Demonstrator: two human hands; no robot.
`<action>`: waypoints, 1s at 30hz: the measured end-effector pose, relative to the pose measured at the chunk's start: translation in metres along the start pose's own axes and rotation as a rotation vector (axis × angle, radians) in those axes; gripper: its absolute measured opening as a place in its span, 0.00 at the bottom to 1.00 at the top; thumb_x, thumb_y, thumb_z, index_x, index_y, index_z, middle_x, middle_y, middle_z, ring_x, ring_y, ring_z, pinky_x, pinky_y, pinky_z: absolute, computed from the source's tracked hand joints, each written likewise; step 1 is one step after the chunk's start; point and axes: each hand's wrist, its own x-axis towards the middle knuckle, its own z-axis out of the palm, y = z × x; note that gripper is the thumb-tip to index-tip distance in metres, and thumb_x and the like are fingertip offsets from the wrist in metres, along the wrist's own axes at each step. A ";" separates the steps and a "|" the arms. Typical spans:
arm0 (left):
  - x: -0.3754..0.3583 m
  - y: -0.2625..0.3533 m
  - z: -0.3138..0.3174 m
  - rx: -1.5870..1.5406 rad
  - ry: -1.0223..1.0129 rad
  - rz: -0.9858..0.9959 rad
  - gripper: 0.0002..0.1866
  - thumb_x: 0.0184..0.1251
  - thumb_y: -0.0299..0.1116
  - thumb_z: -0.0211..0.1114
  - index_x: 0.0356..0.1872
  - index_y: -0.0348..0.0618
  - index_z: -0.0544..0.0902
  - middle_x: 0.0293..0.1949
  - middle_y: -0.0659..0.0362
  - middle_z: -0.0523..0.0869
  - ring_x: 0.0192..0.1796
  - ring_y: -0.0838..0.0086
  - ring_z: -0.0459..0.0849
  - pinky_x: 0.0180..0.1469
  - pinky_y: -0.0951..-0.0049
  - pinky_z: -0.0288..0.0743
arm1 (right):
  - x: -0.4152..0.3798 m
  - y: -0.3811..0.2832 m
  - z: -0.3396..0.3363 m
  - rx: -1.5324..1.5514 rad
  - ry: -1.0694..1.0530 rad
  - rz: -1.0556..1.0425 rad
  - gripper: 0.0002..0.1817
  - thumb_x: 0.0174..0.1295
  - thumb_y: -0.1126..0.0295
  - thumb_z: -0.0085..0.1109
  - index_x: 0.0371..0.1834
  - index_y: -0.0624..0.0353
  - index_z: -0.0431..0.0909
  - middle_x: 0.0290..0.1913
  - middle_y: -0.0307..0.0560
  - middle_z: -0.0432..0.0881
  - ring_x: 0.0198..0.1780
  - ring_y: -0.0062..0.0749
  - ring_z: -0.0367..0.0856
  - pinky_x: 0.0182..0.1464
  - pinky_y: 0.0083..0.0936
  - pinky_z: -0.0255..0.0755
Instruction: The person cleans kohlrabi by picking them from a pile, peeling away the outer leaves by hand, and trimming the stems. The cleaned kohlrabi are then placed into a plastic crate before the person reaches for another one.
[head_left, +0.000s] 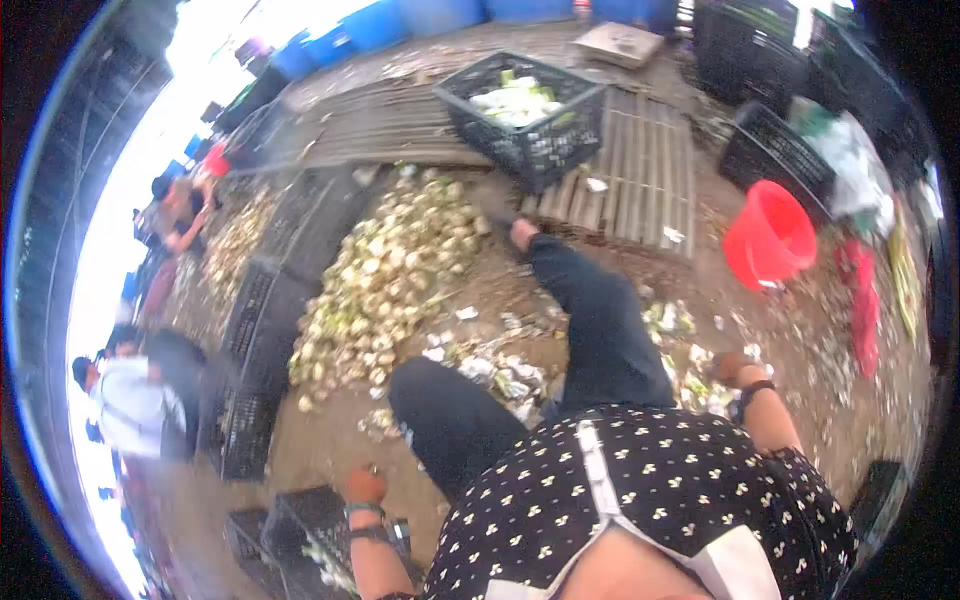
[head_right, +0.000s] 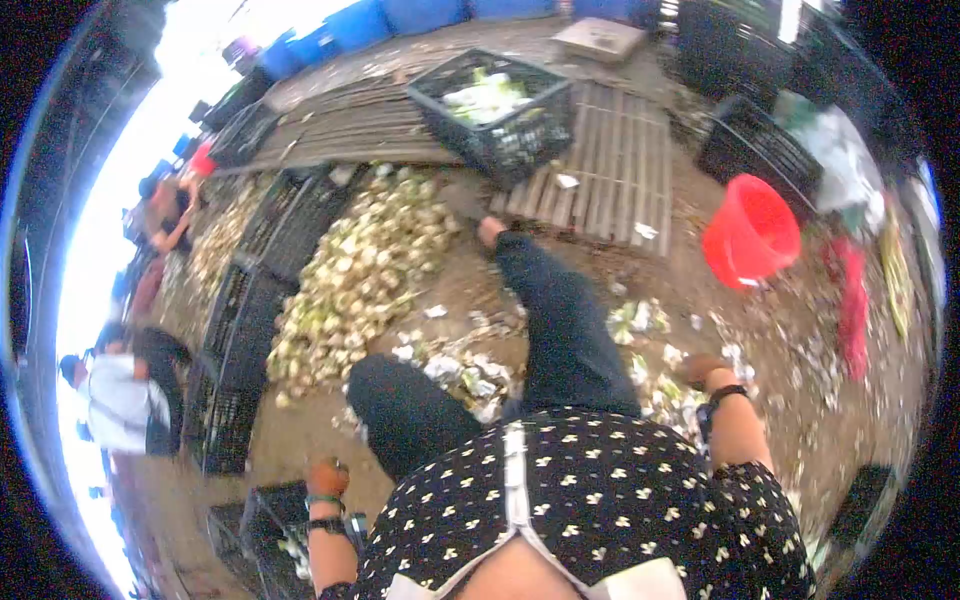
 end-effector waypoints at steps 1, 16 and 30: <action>-0.002 0.009 0.000 0.014 -0.042 -0.019 0.16 0.52 0.41 0.57 0.38 0.45 0.82 0.37 0.44 0.82 0.41 0.48 0.80 0.45 0.55 0.74 | 0.022 0.011 0.036 -0.054 -0.107 -0.081 0.25 0.57 0.50 0.45 0.46 0.61 0.77 0.51 0.57 0.76 0.53 0.49 0.73 0.53 0.38 0.67; 0.025 -0.049 0.067 0.254 -0.214 0.252 0.17 0.52 0.41 0.58 0.33 0.38 0.82 0.35 0.44 0.82 0.39 0.49 0.80 0.43 0.57 0.74 | 0.001 -0.022 0.080 0.278 0.061 0.088 0.24 0.58 0.51 0.41 0.42 0.58 0.79 0.46 0.55 0.79 0.49 0.48 0.76 0.51 0.40 0.68; 0.022 -0.056 -0.046 0.260 0.058 -0.164 0.17 0.51 0.40 0.57 0.36 0.39 0.82 0.40 0.43 0.82 0.43 0.51 0.81 0.45 0.59 0.75 | 0.033 0.011 -0.169 0.402 0.700 -0.242 0.25 0.54 0.63 0.59 0.54 0.64 0.70 0.52 0.52 0.76 0.54 0.38 0.74 0.56 0.29 0.66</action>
